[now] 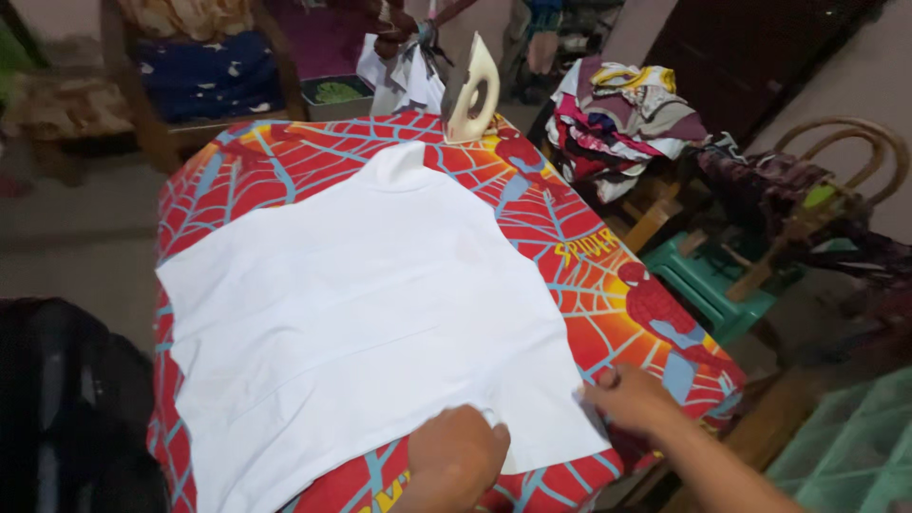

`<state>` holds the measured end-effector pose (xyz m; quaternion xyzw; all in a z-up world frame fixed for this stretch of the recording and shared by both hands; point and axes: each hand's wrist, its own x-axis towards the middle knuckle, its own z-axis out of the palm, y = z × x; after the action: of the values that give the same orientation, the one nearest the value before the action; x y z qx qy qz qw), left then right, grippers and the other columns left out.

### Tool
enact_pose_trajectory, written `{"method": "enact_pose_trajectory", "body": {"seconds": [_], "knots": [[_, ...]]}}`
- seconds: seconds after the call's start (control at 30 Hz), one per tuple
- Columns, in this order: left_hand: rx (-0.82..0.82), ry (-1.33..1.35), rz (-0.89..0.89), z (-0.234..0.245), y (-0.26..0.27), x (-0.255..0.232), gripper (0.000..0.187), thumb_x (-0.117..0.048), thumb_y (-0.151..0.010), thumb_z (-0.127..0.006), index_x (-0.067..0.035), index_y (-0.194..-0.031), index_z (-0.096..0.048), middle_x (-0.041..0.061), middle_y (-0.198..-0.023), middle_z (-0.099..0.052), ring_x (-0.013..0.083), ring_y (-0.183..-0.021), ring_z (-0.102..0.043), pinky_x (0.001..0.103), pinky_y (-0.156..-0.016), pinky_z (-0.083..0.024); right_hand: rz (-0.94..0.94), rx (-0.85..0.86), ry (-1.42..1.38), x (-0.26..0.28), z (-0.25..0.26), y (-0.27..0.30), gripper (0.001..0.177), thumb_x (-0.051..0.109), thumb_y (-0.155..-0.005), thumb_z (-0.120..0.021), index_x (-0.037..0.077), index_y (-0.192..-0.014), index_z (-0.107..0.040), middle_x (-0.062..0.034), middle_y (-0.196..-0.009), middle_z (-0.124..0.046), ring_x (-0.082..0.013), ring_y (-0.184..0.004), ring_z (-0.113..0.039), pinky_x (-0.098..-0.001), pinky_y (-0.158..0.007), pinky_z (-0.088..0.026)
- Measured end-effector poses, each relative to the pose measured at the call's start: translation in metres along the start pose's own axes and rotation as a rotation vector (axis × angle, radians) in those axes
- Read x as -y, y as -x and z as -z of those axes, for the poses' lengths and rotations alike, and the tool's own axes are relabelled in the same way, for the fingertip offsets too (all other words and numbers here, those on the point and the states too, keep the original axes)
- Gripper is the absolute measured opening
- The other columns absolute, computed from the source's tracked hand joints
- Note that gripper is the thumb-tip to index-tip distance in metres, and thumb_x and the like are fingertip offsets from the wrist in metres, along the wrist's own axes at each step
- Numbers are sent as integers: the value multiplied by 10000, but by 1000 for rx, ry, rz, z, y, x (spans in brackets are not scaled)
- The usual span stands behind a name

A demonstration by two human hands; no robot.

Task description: The person irons a white t-shirt laid out on a Spider-Man themed tablecloth. They smooth the fabric with their hands and use a white electric iron to press the sleeves and body of the shirt, moving the iron back and forth to remove wrinkles.

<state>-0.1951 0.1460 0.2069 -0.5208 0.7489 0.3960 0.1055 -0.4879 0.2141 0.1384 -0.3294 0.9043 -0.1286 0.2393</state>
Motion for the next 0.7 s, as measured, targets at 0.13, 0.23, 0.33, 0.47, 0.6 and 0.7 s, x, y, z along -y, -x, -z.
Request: {"method": "enact_pose_trajectory", "body": {"seconds": [0.13, 0.23, 0.33, 0.47, 0.6, 0.7], "knots": [[-278, -236, -283, 11, -1, -18, 365, -359, -1015, -536, -89, -1244, -626, 139, -1305, -645, 313, -1285, -565, 477, -1054, -452, 82, -135, -46, 43, 3, -21, 372, 402, -779, -815, 42, -844, -750, -129, -776, -765, -267, -730, -730, -421, -694, -564], [-249, -299, -370, 6, -20, -34, 420, -331, -1021, -545, -73, -1349, -590, 161, -1380, -606, 332, -1358, -503, 488, -1073, -439, 96, -136, -28, 66, 2, -37, 373, 425, -808, -783, 57, -864, -770, -121, -801, -772, -258, -731, -750, -411, -698, -565], [-435, -305, -469, -7, -49, -51, 659, -350, -933, -627, -70, -1492, -419, 253, -1552, -331, 435, -1442, -258, 583, -1121, -266, 54, -42, -97, 80, 1, -54, 430, 461, -883, -713, 34, -926, -737, -160, -871, -810, -303, -795, -784, -415, -746, -578], [-360, -251, -415, -18, -86, -74, 692, -379, -949, -614, -126, -1537, -351, 244, -1635, -205, 437, -1496, -161, 586, -1173, -173, 119, -70, 52, 85, 4, -78, 386, 431, -836, -755, 124, -1062, -690, -117, -1074, -740, -308, -1030, -696, -444, -895, -537], [-274, -274, -334, -32, -103, -95, 633, -393, -966, -598, -156, -1515, -390, 248, -1640, -199, 453, -1503, -148, 589, -1185, -172, 272, -50, 45, 69, 18, -99, 352, 333, -809, -736, 121, -1081, -669, -101, -1141, -717, -309, -1107, -667, -458, -936, -533], [-288, -204, -332, -44, -114, -111, 562, -361, -971, -586, -155, -1478, -460, 220, -1621, -276, 441, -1514, -206, 578, -1207, -201, 625, -170, -6, 72, 23, -115, 344, 279, -798, -720, 117, -1100, -682, -110, -1156, -690, -328, -1138, -631, -450, -972, -507]]}}
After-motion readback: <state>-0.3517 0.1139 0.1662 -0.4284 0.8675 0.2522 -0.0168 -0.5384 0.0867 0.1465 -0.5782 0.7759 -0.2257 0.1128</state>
